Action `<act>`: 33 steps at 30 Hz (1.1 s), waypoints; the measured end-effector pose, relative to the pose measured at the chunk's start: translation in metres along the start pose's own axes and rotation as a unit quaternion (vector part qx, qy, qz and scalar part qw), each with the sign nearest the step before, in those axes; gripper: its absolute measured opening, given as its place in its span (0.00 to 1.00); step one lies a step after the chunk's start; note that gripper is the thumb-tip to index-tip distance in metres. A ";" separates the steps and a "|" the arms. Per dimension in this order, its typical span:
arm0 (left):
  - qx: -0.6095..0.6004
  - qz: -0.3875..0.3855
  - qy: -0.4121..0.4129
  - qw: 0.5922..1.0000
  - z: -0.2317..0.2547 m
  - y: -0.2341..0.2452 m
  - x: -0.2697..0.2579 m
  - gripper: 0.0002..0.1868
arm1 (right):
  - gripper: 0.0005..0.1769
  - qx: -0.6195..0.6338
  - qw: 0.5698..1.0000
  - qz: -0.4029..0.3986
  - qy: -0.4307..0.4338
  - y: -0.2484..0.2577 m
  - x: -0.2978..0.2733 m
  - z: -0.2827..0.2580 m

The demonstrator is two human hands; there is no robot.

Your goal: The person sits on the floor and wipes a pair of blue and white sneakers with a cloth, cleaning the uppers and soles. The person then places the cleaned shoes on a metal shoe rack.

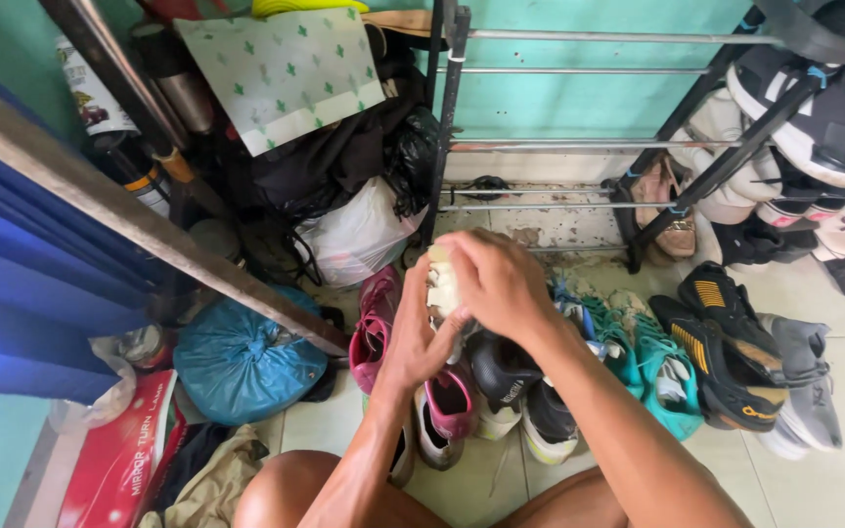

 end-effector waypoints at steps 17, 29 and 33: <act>-0.017 -0.025 0.057 0.998 -0.008 0.007 0.000 0.43 | 0.30 0.085 0.969 -0.122 -0.195 0.001 0.001 0.009; 0.069 -0.040 0.017 0.997 0.020 0.009 -0.003 0.40 | 0.29 0.166 0.949 -0.075 -0.257 -0.015 -0.023 0.054; 0.101 -0.042 0.072 0.991 0.050 0.012 -0.009 0.40 | 0.29 0.178 0.941 -0.033 -0.288 -0.001 -0.044 0.045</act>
Point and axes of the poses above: each hand's wrist, its own x-axis towards the middle knuckle, its own y-axis out of the back of the hand, z = x × y, the point moved 9 cm from there along x, towards the middle knuckle
